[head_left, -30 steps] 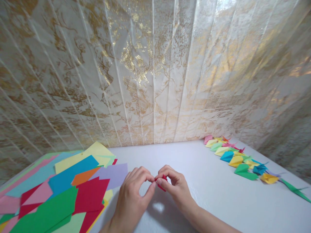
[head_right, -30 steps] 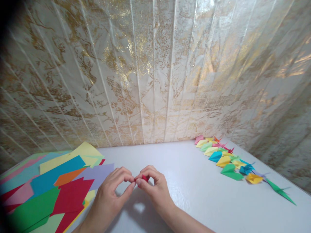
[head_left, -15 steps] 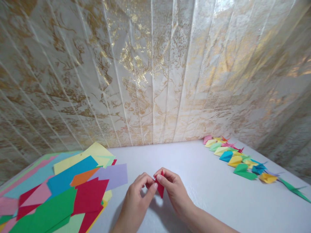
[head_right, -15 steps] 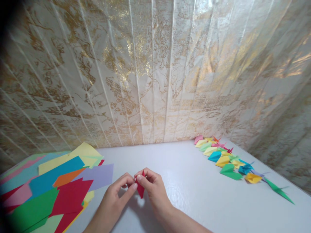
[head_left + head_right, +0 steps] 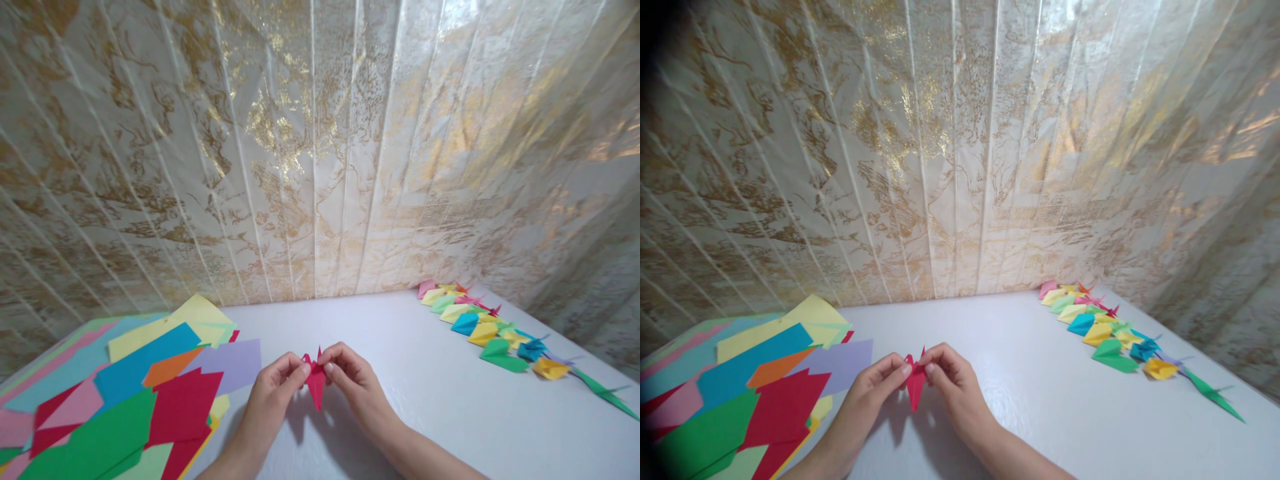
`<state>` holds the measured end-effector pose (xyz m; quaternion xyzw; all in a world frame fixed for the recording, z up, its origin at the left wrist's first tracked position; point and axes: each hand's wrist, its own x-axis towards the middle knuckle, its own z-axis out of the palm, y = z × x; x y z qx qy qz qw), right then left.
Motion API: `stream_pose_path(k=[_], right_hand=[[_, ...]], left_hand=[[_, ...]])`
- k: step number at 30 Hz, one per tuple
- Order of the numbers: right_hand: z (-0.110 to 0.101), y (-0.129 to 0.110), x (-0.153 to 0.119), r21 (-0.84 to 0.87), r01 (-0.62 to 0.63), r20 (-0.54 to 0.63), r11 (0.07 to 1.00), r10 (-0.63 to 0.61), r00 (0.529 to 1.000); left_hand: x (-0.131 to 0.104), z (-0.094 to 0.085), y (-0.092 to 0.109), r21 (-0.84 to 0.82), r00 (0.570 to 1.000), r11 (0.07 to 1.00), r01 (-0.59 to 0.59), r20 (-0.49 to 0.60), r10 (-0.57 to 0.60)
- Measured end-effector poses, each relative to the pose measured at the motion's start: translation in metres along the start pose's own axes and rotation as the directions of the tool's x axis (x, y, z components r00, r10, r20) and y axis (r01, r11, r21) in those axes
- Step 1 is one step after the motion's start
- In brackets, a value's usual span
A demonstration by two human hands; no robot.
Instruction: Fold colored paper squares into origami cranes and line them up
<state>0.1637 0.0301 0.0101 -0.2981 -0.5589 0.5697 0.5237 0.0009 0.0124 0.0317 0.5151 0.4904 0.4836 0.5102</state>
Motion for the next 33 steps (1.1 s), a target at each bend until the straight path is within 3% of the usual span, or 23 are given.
stream_pose_path(k=[5, 11, 18, 21, 25, 30, 33], right_hand=[[-0.004, -0.010, 0.001, -0.179, 0.127, 0.088, 0.976, -0.113, 0.990], [-0.006, -0.012, 0.004, -0.243, 0.125, 0.090, 0.962, -0.106, 0.990], [-0.005, 0.002, 0.008, 0.083, -0.098, 0.010, 0.992, 0.097, 0.995], [-0.005, 0.005, 0.008, 0.120, -0.165, -0.009, 0.979, 0.167, 0.986], [-0.005, 0.005, 0.008, 0.116, -0.171, -0.053, 0.979, 0.178, 0.983], [-0.002, 0.005, 0.007, 0.162, -0.147, -0.088, 0.976, 0.163, 0.983], [0.000, 0.003, 0.007, 0.195, -0.127, -0.114, 0.973, 0.151, 0.982]], left_hand=[[0.000, -0.002, 0.003, -0.054, 0.999, 0.997, 0.052, -0.005, -0.052], [0.001, -0.003, -0.002, -0.072, 0.997, 0.995, 0.076, 0.010, -0.075], [0.000, -0.003, -0.004, -0.036, 0.997, 0.998, 0.060, 0.040, -0.059], [-0.001, -0.002, -0.005, -0.017, 0.997, 0.999, 0.043, 0.067, -0.042], [0.000, 0.000, -0.009, 0.018, 0.997, 1.000, -0.003, 0.079, 0.002], [0.002, 0.002, -0.011, 0.200, 0.998, 0.978, -0.062, 0.011, 0.061], [0.000, 0.003, -0.010, 0.209, 0.998, 0.976, -0.062, -0.001, 0.063]])
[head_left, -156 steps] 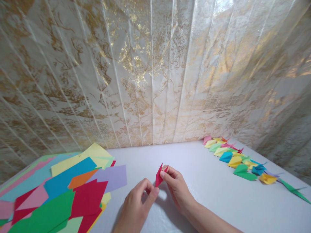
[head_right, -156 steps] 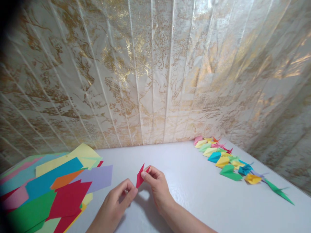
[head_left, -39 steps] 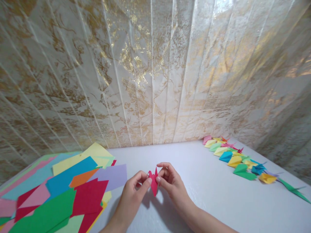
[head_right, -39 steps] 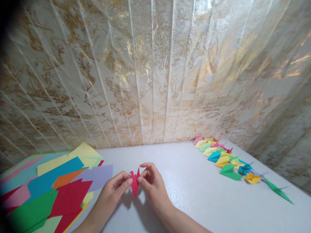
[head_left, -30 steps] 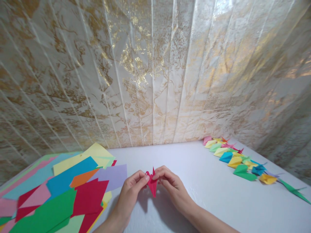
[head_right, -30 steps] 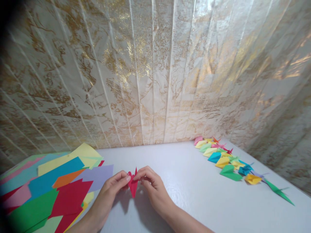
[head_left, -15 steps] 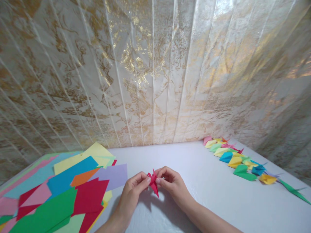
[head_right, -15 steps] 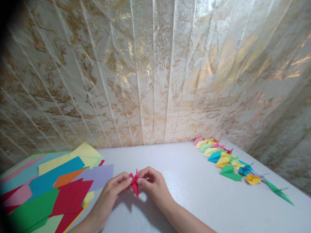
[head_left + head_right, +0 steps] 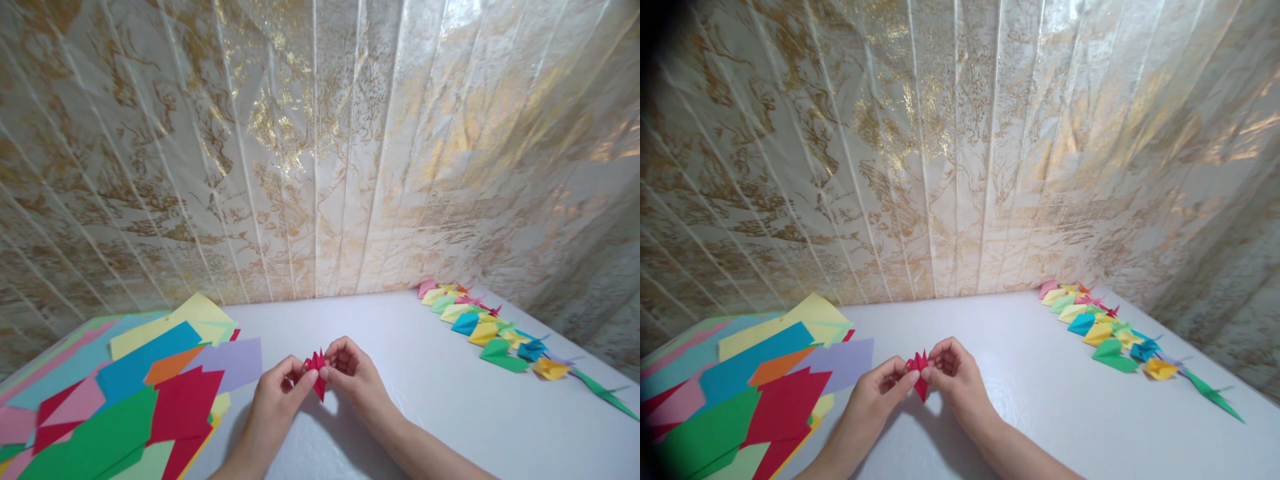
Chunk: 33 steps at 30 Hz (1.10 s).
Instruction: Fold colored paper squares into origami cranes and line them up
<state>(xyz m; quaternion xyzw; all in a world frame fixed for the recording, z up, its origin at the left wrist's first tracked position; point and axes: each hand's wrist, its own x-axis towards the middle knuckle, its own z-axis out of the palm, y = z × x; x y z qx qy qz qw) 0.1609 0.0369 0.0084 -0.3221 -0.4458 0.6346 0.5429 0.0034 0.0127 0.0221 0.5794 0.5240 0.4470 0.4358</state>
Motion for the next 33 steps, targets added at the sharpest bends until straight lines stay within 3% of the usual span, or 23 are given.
stream_pose_path(k=[11, 15, 33], right_hand=[[-0.0023, -0.0001, 0.0013, -0.132, -0.063, 0.019, 0.989, 0.066, 0.998], [0.0005, 0.0001, -0.0008, -0.170, -0.027, -0.028, 0.985, 0.022, 0.999], [0.0045, -0.0021, -0.0048, -0.048, -0.057, -0.025, 0.997, 0.056, 0.998]], left_hand=[[0.0020, -0.0014, -0.0002, -0.022, 0.999, 0.999, -0.037, -0.036, 0.037], [0.0019, -0.0003, -0.0029, -0.071, 0.999, 0.997, -0.022, -0.045, 0.019], [0.0019, 0.0040, -0.0026, -0.210, 0.988, 0.976, -0.059, -0.153, 0.027]])
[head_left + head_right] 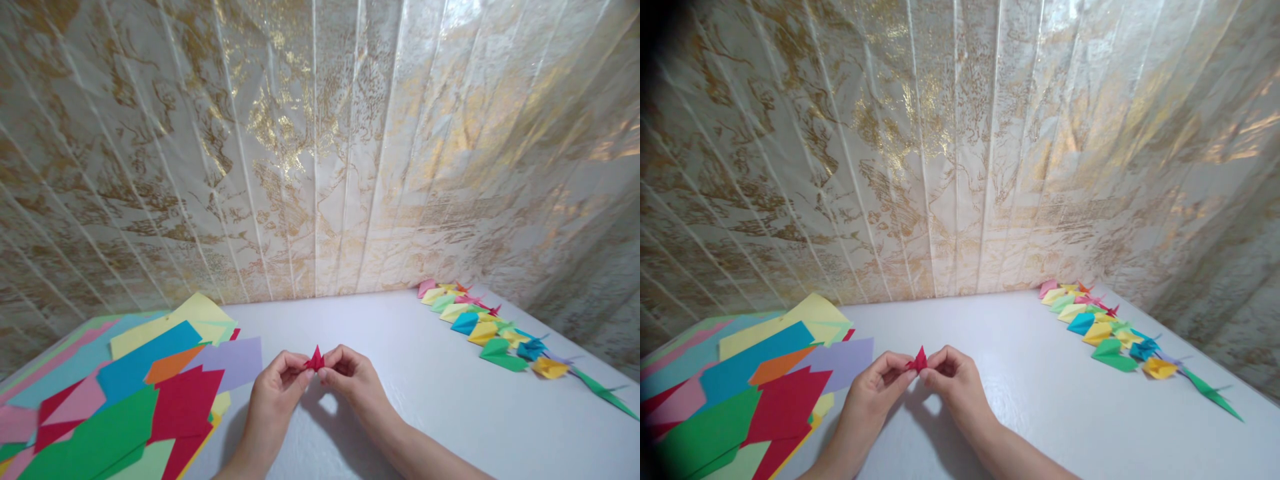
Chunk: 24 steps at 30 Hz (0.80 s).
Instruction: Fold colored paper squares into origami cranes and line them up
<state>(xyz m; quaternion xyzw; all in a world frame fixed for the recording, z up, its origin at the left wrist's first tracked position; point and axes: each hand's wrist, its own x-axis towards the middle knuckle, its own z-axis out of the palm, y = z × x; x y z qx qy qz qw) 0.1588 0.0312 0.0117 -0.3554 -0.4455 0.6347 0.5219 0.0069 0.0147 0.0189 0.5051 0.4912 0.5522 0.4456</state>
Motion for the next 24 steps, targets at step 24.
stream_pose_path(k=[24], right_hand=[[-0.0020, -0.0059, 0.0014, -0.040, 0.012, 0.079, 0.999, -0.009, 0.997]], left_hand=[[-0.0069, 0.0026, -0.0008, 0.203, 0.980, 0.978, -0.044, 0.197, 0.003]])
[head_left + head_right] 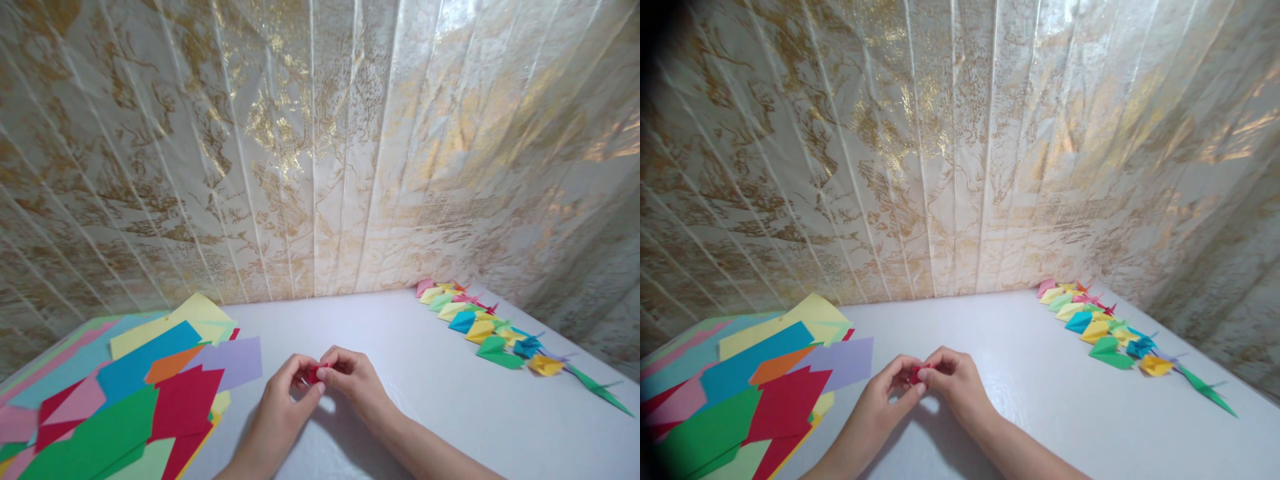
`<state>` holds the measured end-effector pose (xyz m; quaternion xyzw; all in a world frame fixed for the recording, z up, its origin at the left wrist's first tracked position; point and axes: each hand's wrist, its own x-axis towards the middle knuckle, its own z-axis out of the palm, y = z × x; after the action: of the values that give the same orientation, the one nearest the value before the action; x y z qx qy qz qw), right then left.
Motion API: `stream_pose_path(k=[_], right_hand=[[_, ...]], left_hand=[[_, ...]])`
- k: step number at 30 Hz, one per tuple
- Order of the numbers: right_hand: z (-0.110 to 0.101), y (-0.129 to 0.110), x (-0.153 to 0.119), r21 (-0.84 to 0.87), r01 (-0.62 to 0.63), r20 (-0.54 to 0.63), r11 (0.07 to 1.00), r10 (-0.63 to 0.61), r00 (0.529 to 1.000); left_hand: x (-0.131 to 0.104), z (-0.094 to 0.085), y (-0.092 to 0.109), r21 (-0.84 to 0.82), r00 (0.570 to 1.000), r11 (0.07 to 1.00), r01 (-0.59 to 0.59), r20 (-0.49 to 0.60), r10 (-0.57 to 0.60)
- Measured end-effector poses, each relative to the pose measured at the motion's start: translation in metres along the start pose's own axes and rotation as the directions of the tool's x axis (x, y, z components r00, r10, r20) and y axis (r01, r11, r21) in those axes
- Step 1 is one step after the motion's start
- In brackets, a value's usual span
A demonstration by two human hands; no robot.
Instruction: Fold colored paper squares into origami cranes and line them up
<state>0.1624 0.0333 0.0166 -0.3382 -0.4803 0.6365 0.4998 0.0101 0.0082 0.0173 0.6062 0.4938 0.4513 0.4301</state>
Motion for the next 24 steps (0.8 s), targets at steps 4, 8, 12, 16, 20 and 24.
stream_pose_path(k=[4, 8, 12, 16, 20, 24], right_hand=[[0.003, -0.003, -0.002, 0.025, -0.001, -0.002, 1.000, 0.001, 1.000], [0.001, -0.001, -0.004, 0.037, -0.045, -0.008, 0.998, 0.046, 0.999], [-0.003, 0.003, -0.002, -0.021, -0.052, 0.009, 0.998, 0.053, 0.999], [-0.008, 0.002, 0.003, -0.012, -0.073, 0.041, 0.997, 0.073, 0.996], [-0.013, -0.002, 0.006, -0.035, -0.062, 0.069, 0.997, 0.065, 0.996], [-0.014, -0.002, 0.005, -0.125, -0.014, 0.092, 0.992, 0.026, 0.995]], left_hand=[[0.001, -0.002, 0.003, 0.106, 1.000, 0.994, 0.013, 0.016, -0.014], [0.000, -0.004, 0.010, 0.104, 0.999, 0.994, -0.027, 0.047, 0.022], [0.000, -0.006, 0.016, 0.094, 0.998, 0.995, -0.026, 0.065, 0.020], [0.001, -0.009, 0.010, 0.008, 0.997, 1.000, 0.014, 0.076, -0.014], [0.001, -0.009, 0.001, -0.041, 0.995, 0.998, 0.047, 0.085, -0.044], [0.002, -0.009, -0.002, -0.055, 0.992, 0.996, 0.066, 0.107, -0.060]])
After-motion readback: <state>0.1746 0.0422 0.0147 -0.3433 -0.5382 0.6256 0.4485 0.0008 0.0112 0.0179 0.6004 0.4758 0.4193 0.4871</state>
